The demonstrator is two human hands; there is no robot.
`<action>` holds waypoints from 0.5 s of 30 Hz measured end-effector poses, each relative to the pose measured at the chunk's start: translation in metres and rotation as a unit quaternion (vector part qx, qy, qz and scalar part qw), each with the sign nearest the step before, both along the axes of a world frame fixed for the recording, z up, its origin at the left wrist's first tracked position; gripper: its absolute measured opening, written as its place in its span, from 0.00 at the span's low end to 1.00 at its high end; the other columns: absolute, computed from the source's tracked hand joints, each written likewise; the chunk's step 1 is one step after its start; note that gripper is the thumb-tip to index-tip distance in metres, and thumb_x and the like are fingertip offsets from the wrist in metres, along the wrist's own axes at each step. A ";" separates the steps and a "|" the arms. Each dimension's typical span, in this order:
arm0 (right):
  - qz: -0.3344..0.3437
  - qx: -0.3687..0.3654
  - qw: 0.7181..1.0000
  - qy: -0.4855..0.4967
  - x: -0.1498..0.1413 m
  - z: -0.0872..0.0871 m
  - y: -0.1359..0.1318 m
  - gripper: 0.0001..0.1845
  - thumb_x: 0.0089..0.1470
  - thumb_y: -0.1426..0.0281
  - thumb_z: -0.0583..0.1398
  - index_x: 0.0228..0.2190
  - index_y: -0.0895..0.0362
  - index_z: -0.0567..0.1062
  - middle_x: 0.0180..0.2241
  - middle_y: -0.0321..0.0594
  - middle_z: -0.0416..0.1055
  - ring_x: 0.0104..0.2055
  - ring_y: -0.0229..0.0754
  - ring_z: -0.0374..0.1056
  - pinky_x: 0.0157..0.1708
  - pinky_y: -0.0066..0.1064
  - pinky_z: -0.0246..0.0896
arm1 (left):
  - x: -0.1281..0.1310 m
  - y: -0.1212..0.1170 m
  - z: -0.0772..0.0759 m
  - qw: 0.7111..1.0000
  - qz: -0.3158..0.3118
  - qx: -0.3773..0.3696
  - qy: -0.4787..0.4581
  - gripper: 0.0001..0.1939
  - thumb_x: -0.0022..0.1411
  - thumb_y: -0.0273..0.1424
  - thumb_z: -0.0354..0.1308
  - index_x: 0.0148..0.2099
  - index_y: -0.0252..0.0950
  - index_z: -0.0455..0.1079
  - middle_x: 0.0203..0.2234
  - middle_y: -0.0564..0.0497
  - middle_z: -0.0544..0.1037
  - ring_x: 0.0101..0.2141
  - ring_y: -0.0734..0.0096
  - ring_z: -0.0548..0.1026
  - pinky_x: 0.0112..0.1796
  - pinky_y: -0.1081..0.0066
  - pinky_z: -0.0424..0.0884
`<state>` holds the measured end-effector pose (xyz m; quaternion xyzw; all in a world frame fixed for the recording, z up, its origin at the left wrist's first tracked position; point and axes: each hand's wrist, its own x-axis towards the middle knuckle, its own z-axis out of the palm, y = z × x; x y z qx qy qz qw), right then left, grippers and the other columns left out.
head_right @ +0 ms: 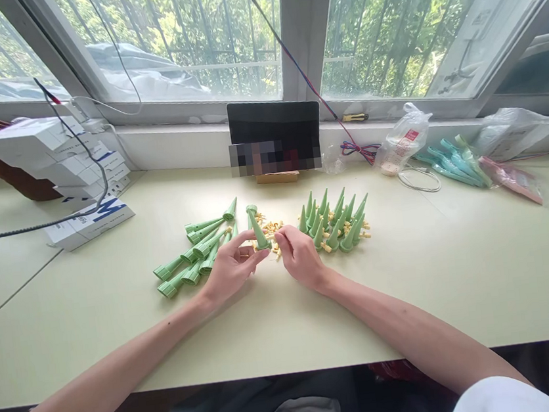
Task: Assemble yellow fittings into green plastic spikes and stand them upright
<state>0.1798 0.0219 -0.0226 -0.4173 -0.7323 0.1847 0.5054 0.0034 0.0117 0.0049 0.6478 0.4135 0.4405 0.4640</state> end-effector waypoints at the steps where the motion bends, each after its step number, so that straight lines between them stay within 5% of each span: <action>1: 0.001 0.002 1.000 0.000 0.000 0.000 0.000 0.16 0.68 0.63 0.48 0.30 0.55 0.66 0.23 0.33 0.62 0.23 0.36 0.58 0.26 0.29 0.55 | 0.000 0.000 0.000 1.000 0.001 0.001 -0.001 0.18 0.57 0.39 0.66 0.48 0.37 0.73 0.30 0.52 0.76 0.19 0.80 0.62 0.20 0.76 0.62; 15: 0.002 0.011 1.000 -0.008 0.000 -0.001 0.000 0.15 0.68 0.64 0.49 0.30 0.55 0.66 0.23 0.32 0.61 0.23 0.36 0.56 0.26 0.28 0.54 | 0.000 0.001 -0.003 0.999 0.025 0.036 0.020 0.15 0.58 0.37 0.65 0.46 0.37 0.73 0.21 0.56 0.68 0.19 0.79 0.61 0.23 0.75 0.62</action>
